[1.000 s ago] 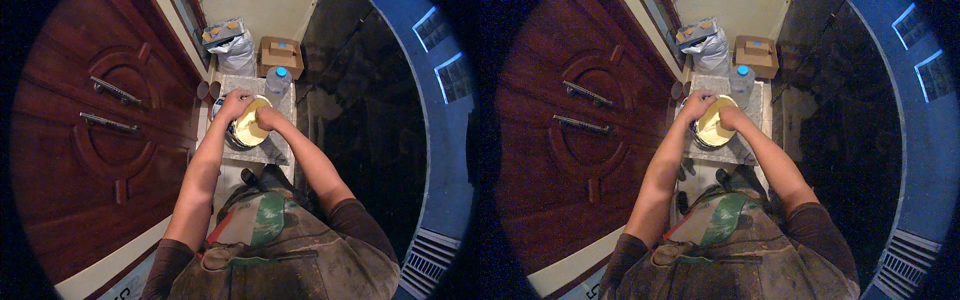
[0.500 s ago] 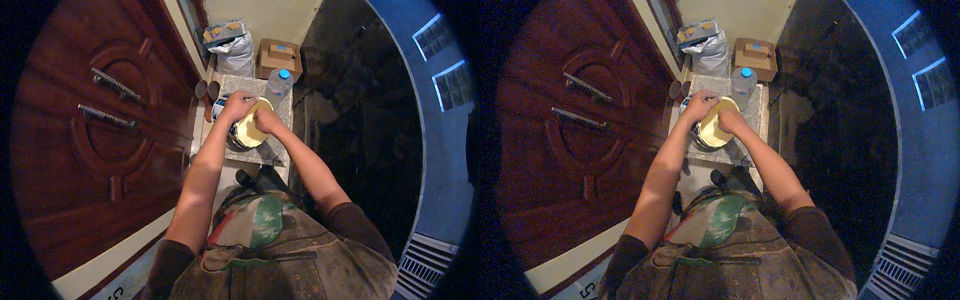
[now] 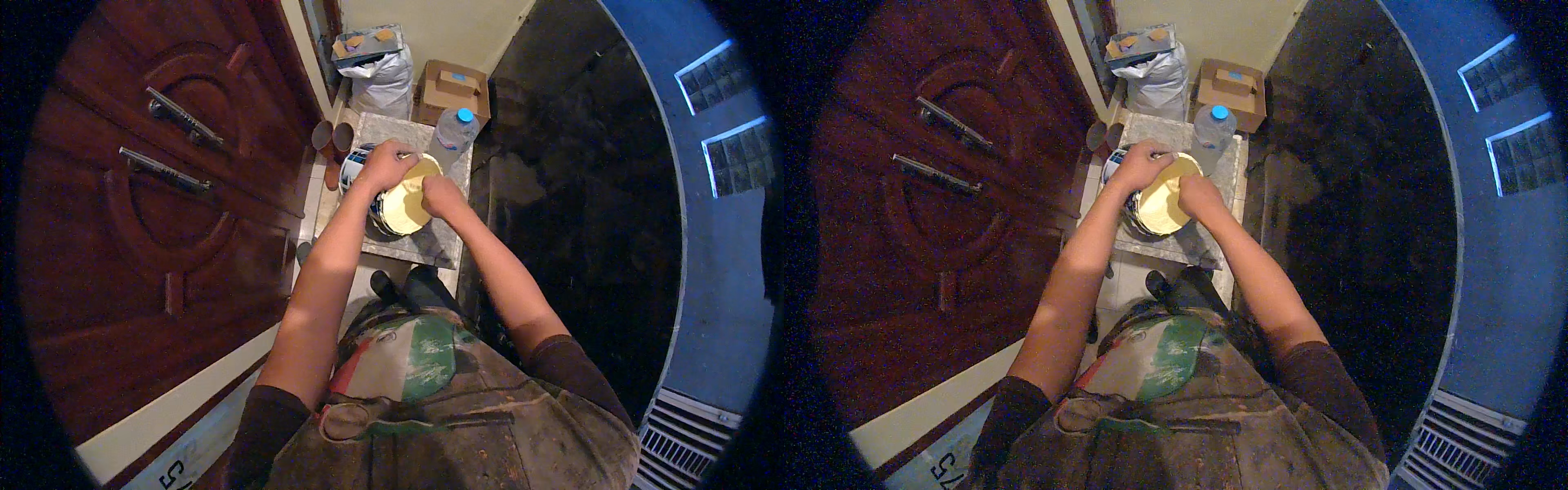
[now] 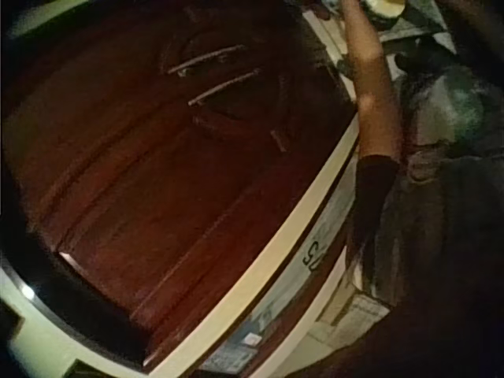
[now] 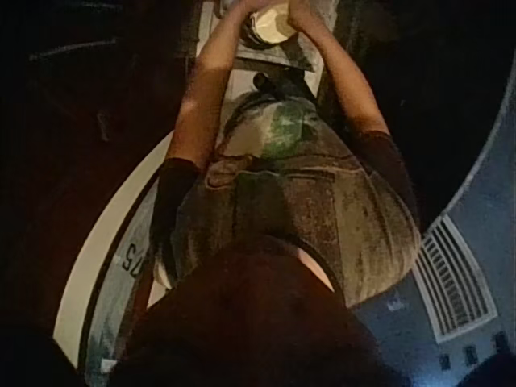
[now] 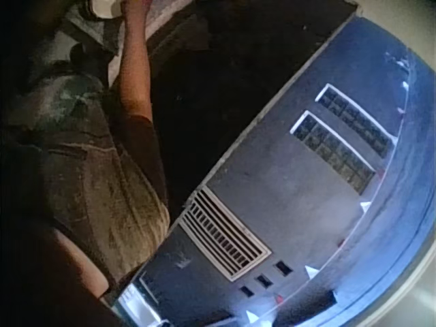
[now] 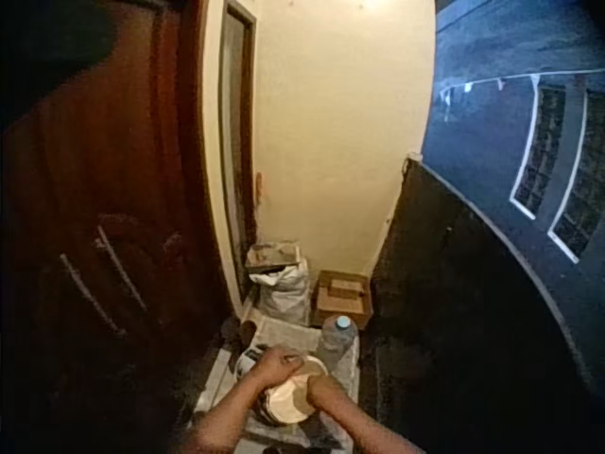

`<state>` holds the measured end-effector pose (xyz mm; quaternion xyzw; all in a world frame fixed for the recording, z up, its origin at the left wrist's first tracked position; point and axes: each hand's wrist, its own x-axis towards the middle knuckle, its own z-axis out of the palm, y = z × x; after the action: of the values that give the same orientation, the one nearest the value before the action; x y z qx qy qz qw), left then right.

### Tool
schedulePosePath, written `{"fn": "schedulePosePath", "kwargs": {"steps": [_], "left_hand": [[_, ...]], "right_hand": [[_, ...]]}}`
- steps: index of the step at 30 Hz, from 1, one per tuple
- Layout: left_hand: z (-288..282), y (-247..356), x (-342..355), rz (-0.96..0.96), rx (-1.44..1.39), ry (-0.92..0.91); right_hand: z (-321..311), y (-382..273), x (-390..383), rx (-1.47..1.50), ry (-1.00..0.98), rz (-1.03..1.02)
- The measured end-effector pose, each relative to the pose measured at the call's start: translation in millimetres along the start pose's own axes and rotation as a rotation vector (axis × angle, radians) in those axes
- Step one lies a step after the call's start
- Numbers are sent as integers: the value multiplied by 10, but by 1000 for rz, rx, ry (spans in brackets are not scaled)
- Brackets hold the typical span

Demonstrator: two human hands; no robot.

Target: The person stirs a yellow substance in a bucket using a stick. They add water from a plastic bottle to the mixture and continue stirring. The person then picks up the bucket and walks away from the work area.

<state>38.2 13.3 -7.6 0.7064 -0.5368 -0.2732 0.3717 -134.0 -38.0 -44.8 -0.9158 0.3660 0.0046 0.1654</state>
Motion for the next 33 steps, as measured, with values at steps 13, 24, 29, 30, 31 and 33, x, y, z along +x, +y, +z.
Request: {"fn": "schedulePosePath", "kwargs": {"steps": [13, 24, 29, 30, 31, 33], "left_hand": [[63, -88, 28, 159, -73, 40], [21, -42, 38, 24, 8, -10], [35, 147, -1, 36, 3, -41], [9, 152, 15, 41, 16, -34], [-6, 140, 13, 31, 2, -31], [-9, 106, -12, 9, -29, -24]], "right_hand": [[95, -99, 59, 36, -66, -120], [-132, -188, 85, -56, -525, -235], [102, 18, 97, 133, -53, -101], [43, -57, 140, 28, -284, -220], [-22, -105, 173, -81, -513, -339], [-68, -96, 183, 74, -253, -209]]}}
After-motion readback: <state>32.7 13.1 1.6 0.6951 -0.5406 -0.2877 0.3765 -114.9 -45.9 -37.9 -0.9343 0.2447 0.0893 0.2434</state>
